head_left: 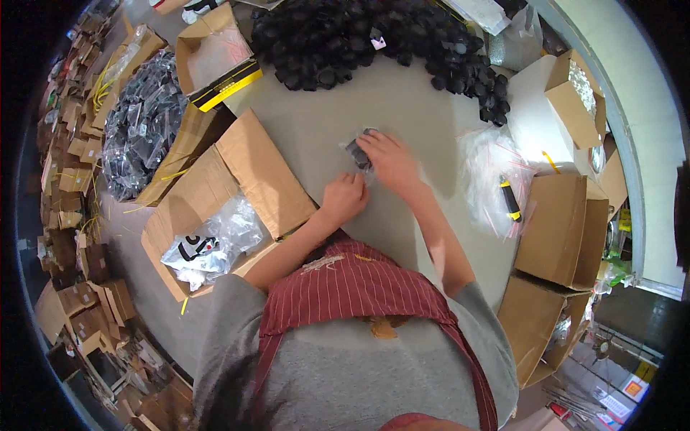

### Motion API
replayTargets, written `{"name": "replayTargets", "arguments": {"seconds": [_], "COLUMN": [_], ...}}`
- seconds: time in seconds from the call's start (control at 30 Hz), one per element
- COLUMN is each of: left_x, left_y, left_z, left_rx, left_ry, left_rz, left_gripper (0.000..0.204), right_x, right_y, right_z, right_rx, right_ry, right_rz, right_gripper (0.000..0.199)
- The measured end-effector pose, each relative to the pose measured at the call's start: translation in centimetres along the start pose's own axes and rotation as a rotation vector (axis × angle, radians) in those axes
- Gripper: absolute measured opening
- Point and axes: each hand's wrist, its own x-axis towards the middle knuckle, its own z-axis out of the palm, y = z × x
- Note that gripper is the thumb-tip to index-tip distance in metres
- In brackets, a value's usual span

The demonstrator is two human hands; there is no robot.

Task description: The person places black plastic caster wheels into small clear bags, often putting two wheels in each bag, and luego seals the bags.

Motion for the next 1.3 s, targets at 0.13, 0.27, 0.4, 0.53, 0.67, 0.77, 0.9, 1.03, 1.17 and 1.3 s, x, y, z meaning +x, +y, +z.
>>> {"name": "replayTargets", "arguments": {"seconds": [0.13,0.27,0.4,0.53,0.67,0.77,0.9,1.03,1.17,1.3], "left_x": [-0.3,-0.7,-0.7,-0.3,0.9,1.3,4.4,7.7,7.7,7.0], "left_y": [0.2,0.4,0.1,0.3,0.1,-2.3,-2.9,-1.9,-2.7,-1.8], "left_z": [0.6,0.8,1.0,0.5,-1.8,-1.0,-0.9,-2.8,-1.3,-1.7], "left_rx": [0.008,0.025,0.039,0.013,-0.347,-0.617,-0.612,-0.49,-0.786,-1.125], "left_ry": [-0.025,-0.031,-0.089,-0.094,-0.197,-0.132,-0.092,-0.338,-0.841,-0.716], "left_rz": [-0.032,-0.022,-0.024,-0.063,-0.374,-0.649,-0.625,-0.544,-0.629,-0.8], "left_gripper": [0.015,0.023,0.024,0.023,0.037,0.052,0.069,0.063,0.055,0.04], "right_x": [0.6,2.2,2.5,2.5,-0.1,-2.5,-3.9,-5.6,-6.8,-8.8], "right_y": [1.4,0.2,0.4,0.7,2.8,3.1,2.7,2.1,1.7,1.2], "right_z": [3.1,3.4,4.3,4.5,5.6,5.8,3.8,2.6,1.7,0.7], "right_rx": [-0.245,-0.347,-0.388,-0.311,-0.097,0.144,0.104,0.297,0.333,0.307], "right_ry": [-0.151,-0.299,-0.235,-0.225,0.131,0.179,0.135,0.081,0.078,0.272], "right_rz": [-0.141,-0.07,-0.094,-0.046,0.035,0.283,0.281,0.289,0.2,0.208], "right_gripper": [0.053,0.067,0.074,0.081,0.092,0.098,0.1,0.095,0.095,0.09]}}
